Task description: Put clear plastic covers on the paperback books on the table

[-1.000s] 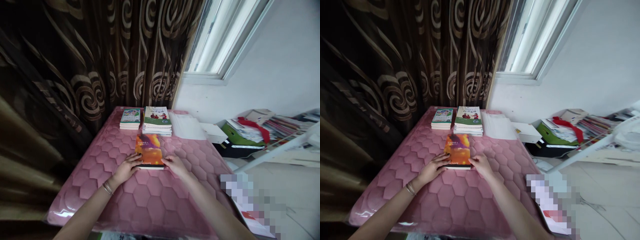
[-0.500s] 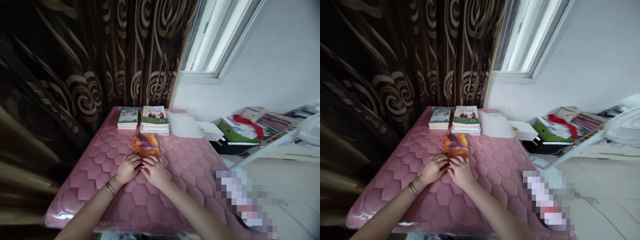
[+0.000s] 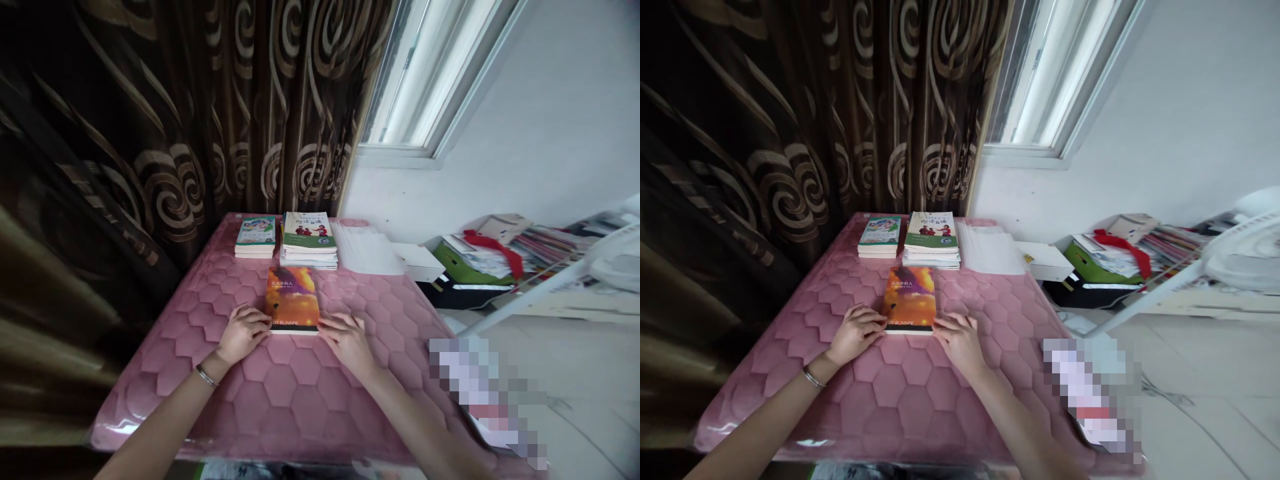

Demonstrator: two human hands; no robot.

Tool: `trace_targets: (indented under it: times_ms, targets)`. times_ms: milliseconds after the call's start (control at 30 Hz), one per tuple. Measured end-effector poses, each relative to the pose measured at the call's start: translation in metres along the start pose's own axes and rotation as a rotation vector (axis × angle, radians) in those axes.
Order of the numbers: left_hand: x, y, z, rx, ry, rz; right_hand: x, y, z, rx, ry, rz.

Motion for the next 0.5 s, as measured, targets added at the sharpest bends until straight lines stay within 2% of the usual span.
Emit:
trace_targets:
  times_ms: [200,500]
  targets:
    - [-0.0008,0.0002,0.0033,-0.016,0.028,-0.053,0.0066,0.0002,0.0006,-0.064,-0.027,0.045]
    - [-0.0041,-0.0002,0.0046,-0.009,0.103,-0.186,0.0076,-0.0008,0.0017,-0.088,-0.053,0.008]
Point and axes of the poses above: each hand's wrist, its own y-axis away from the middle knuckle, its own z-axis out of the palm, x = y × z, the point moved 5 cm from there along -y, towards the middle knuckle, and after that the axes turned 7 degrees about x, right-handed, at the moved point
